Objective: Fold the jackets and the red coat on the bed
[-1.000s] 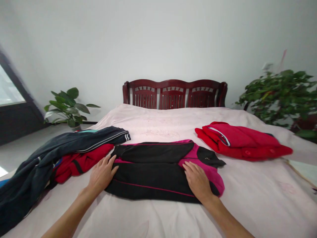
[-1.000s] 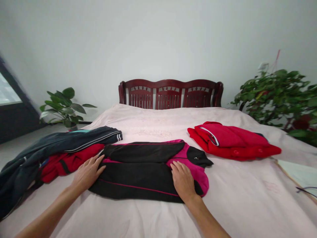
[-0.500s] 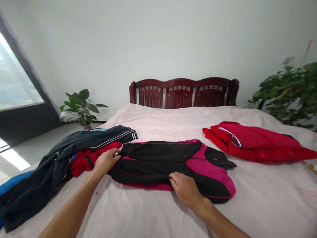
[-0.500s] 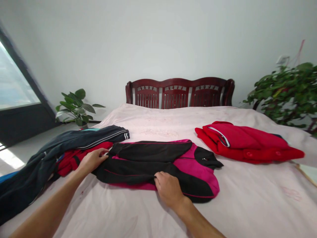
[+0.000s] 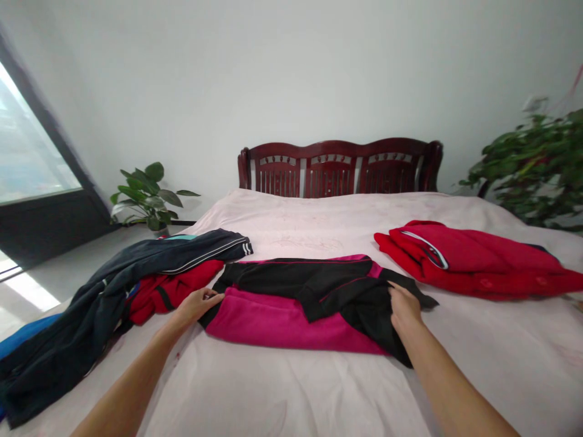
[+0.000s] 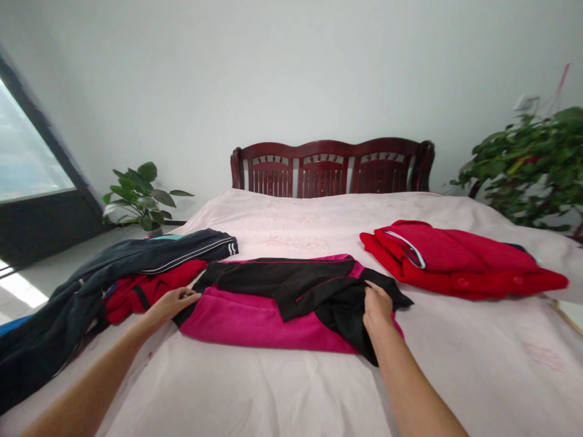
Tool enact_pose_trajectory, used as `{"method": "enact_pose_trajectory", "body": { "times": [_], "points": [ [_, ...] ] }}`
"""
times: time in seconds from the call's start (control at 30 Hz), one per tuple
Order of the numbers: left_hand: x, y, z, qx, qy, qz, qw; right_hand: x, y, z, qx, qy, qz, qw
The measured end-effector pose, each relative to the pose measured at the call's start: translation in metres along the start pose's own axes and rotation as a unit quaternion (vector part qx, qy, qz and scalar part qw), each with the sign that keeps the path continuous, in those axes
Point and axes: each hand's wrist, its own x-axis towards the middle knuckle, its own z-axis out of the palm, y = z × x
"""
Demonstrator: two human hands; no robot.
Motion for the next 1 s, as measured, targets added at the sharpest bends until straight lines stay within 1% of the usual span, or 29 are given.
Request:
{"method": "enact_pose_trajectory", "body": {
  "times": [0.03, 0.07, 0.1, 0.13, 0.17, 0.2, 0.23, 0.27, 0.3, 0.33, 0.4, 0.43, 0.5, 0.63, 0.7, 0.8, 0.9, 0.97, 1.0],
  "points": [
    [0.0, 0.001, 0.001, 0.001, -0.004, -0.002, 1.0, -0.004, -0.006, -0.005, -0.031, 0.019, -0.026, 0.999],
    [-0.001, 0.002, 0.002, -0.001, -0.01, 0.001, 1.0, -0.012, -0.014, -0.008, -0.072, 0.028, -0.07, 0.995],
    [-0.003, 0.004, 0.003, -0.009, -0.017, 0.009, 1.0, -0.024, -0.023, -0.009, -0.115, 0.017, -0.132, 0.984],
    [-0.006, 0.007, 0.002, -0.024, -0.028, 0.025, 0.999, -0.039, -0.033, -0.008, -0.15, -0.02, -0.212, 0.965],
    [-0.01, 0.009, 0.001, -0.046, -0.041, 0.043, 0.997, -0.056, -0.043, -0.006, -0.163, -0.087, -0.285, 0.941],
    [-0.014, 0.01, -0.001, -0.072, -0.054, 0.062, 0.994, -0.073, -0.052, -0.002, -0.159, -0.177, -0.335, 0.912],
    [-0.018, 0.01, -0.003, -0.097, -0.062, 0.079, 0.99, -0.09, -0.059, 0.004, -0.152, -0.278, -0.363, 0.876],
    [-0.022, 0.009, -0.006, -0.117, -0.063, 0.092, 0.987, -0.106, -0.064, 0.011, -0.146, -0.36, -0.374, 0.842],
    [-0.025, 0.007, -0.008, -0.128, -0.056, 0.098, 0.985, -0.119, -0.067, 0.018, -0.143, -0.422, -0.375, 0.813],
    [-0.027, 0.004, -0.01, -0.133, -0.044, 0.103, 0.985, -0.128, -0.068, 0.027, -0.144, -0.468, -0.373, 0.788],
    [-0.028, -0.005, -0.011, -0.123, -0.015, 0.113, 0.986, -0.14, -0.066, 0.045, -0.166, -0.512, -0.37, 0.757],
    [-0.027, -0.009, -0.01, -0.114, 0.0, 0.119, 0.986, -0.143, -0.063, 0.054, -0.188, -0.52, -0.37, 0.747],
    [-0.024, -0.016, -0.005, -0.087, 0.037, 0.128, 0.987, -0.145, -0.058, 0.07, -0.253, -0.509, -0.375, 0.732],
    [-0.018, -0.02, 0.009, -0.001, 0.111, 0.131, 0.985, -0.151, -0.047, 0.091, -0.36, -0.447, -0.418, 0.704],
    [-0.016, -0.02, 0.013, 0.053, 0.123, 0.134, 0.982, -0.153, -0.042, 0.095, -0.39, -0.418, -0.432, 0.698],
    [-0.015, -0.02, 0.013, 0.142, 0.099, 0.128, 0.977, -0.15, -0.035, 0.095, -0.415, -0.381, -0.423, 0.71],
    [-0.016, -0.013, 0.007, 0.249, 0.061, 0.091, 0.962, -0.144, -0.031, 0.091, -0.402, -0.375, -0.414, 0.726],
    [-0.021, 0.0, 0.004, 0.316, 0.078, 0.088, 0.941, -0.146, -0.033, 0.089, -0.382, -0.383, -0.406, 0.737],
    [-0.025, 0.009, 0.005, 0.339, 0.102, 0.109, 0.929, -0.149, -0.036, 0.088, -0.369, -0.386, -0.404, 0.743]
  ]
}}
